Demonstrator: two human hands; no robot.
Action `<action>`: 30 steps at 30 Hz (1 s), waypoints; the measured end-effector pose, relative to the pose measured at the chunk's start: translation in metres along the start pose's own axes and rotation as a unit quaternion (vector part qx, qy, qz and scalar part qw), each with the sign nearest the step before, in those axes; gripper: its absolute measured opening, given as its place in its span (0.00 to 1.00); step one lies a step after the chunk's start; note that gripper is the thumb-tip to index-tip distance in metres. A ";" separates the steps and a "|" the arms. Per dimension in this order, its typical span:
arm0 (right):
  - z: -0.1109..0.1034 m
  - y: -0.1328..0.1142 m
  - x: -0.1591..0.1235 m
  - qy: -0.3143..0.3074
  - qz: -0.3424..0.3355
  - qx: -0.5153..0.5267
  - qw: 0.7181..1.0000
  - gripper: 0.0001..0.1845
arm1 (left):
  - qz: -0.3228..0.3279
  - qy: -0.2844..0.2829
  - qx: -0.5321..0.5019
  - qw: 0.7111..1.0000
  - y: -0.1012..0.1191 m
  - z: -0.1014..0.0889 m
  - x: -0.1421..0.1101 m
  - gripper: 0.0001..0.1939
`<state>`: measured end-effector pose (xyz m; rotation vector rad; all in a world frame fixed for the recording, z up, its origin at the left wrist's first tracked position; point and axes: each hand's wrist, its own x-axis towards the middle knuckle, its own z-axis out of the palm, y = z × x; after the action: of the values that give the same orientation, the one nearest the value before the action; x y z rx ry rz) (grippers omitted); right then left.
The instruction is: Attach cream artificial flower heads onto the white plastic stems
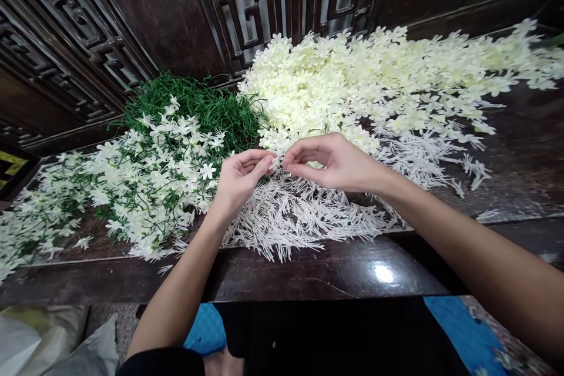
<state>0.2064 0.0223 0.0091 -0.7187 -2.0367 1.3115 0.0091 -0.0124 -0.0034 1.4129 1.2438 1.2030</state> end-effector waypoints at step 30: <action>0.007 -0.002 0.000 0.092 -0.022 -0.092 0.991 0.06 | 0.041 -0.036 0.040 0.998 0.002 0.003 -0.001 0.06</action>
<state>0.2011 0.0169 0.0089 -0.8385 -2.0272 1.0025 0.0127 -0.0133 -0.0015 1.5643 1.2062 1.1587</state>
